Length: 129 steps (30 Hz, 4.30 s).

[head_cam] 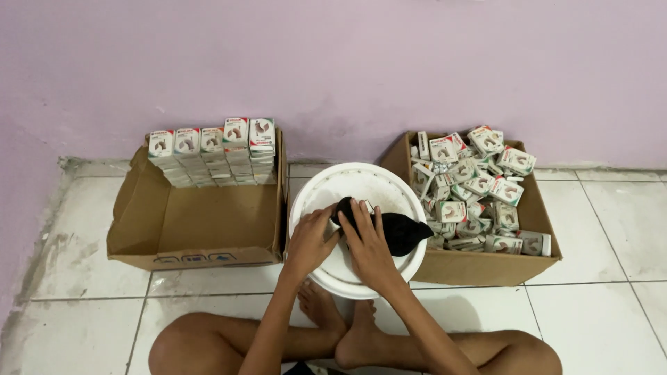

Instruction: Wiping dust or residue off small product boxes using a cloth before sorting them.

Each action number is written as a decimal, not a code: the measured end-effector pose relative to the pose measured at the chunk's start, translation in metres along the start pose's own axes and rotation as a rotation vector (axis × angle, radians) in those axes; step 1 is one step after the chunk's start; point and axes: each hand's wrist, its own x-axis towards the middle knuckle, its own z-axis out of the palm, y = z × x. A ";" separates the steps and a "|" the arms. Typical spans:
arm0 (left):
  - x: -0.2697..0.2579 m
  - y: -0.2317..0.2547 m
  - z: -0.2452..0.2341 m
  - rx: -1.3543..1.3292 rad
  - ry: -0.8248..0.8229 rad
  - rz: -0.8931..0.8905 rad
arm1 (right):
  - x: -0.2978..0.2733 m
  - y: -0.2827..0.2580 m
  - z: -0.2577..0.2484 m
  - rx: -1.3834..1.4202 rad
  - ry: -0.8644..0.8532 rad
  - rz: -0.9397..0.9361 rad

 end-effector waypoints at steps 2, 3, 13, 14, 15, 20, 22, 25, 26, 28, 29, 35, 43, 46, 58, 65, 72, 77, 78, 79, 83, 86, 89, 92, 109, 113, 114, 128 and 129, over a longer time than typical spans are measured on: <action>-0.003 -0.002 0.003 -0.039 0.019 -0.023 | -0.002 0.002 0.000 0.009 -0.004 0.026; -0.001 -0.004 0.002 -0.060 0.045 -0.027 | 0.001 0.004 0.002 0.015 0.018 0.048; 0.001 -0.017 0.011 0.016 0.074 0.075 | 0.004 0.001 -0.007 0.194 -0.065 0.032; 0.002 -0.013 0.009 0.050 0.093 0.102 | 0.003 0.004 -0.005 0.141 -0.041 0.059; 0.000 -0.010 0.008 0.082 0.109 0.125 | -0.001 0.004 -0.002 0.092 -0.023 0.091; 0.002 -0.012 0.011 0.176 0.100 0.191 | -0.006 0.009 -0.002 0.060 0.065 0.261; 0.001 -0.014 0.014 0.190 0.084 0.207 | -0.010 0.009 -0.005 0.080 0.064 0.295; 0.007 -0.020 0.016 0.183 0.060 0.176 | -0.005 0.011 -0.009 0.155 0.050 0.261; 0.007 -0.023 0.018 0.187 0.084 0.164 | -0.003 0.012 -0.009 0.217 0.008 0.191; 0.007 -0.031 0.024 0.188 0.103 0.152 | -0.003 0.007 -0.011 0.279 -0.035 0.125; 0.007 -0.034 0.028 0.189 0.104 0.131 | -0.002 0.003 -0.014 0.334 -0.076 0.075; 0.007 -0.037 0.031 0.215 0.058 0.062 | 0.009 -0.008 -0.032 0.277 -0.140 -0.009; 0.009 -0.030 0.031 0.248 0.075 0.035 | 0.016 0.008 -0.011 0.131 -0.107 0.015; 0.011 -0.031 0.032 0.229 0.072 -0.002 | 0.013 0.003 -0.009 0.123 -0.079 0.001; 0.014 -0.044 0.041 0.243 0.056 0.030 | 0.017 -0.007 -0.008 0.061 -0.046 0.017; 0.009 -0.028 0.031 0.265 0.077 0.018 | 0.012 0.008 0.004 0.163 0.058 -0.015; 0.009 -0.028 0.031 0.231 0.070 0.002 | 0.020 -0.005 -0.008 0.198 0.040 -0.013; 0.008 -0.027 0.031 0.237 0.077 -0.002 | 0.015 -0.002 -0.002 0.189 0.008 -0.053; 0.009 -0.027 0.032 0.240 0.084 -0.001 | 0.014 -0.001 -0.001 0.198 0.008 -0.073; 0.009 -0.027 0.032 0.241 0.083 0.005 | 0.014 -0.001 -0.001 0.194 0.013 -0.071; 0.009 -0.031 0.033 0.242 0.068 -0.002 | 0.010 0.005 0.002 0.229 0.063 0.031; 0.008 -0.026 0.029 0.238 0.055 0.015 | 0.009 0.011 0.003 0.223 0.095 0.073; 0.003 -0.021 0.025 0.223 0.039 0.031 | 0.009 0.003 -0.001 0.238 0.060 0.017; 0.004 -0.023 0.024 0.166 0.023 0.041 | 0.014 -0.005 -0.005 0.244 0.020 -0.065; 0.002 -0.008 0.011 0.057 0.004 -0.001 | 0.011 -0.004 -0.005 0.081 -0.012 0.091; 0.003 -0.008 0.009 0.072 -0.002 -0.017 | 0.009 0.000 -0.004 0.026 0.030 0.149; 0.003 -0.009 0.010 0.075 -0.004 -0.016 | 0.010 0.000 -0.005 0.036 0.027 0.133; 0.002 -0.015 0.015 0.086 0.017 -0.019 | 0.007 0.001 -0.002 -0.015 0.015 0.227; 0.002 -0.016 0.016 0.083 0.022 -0.017 | 0.007 0.002 -0.001 -0.014 0.009 0.218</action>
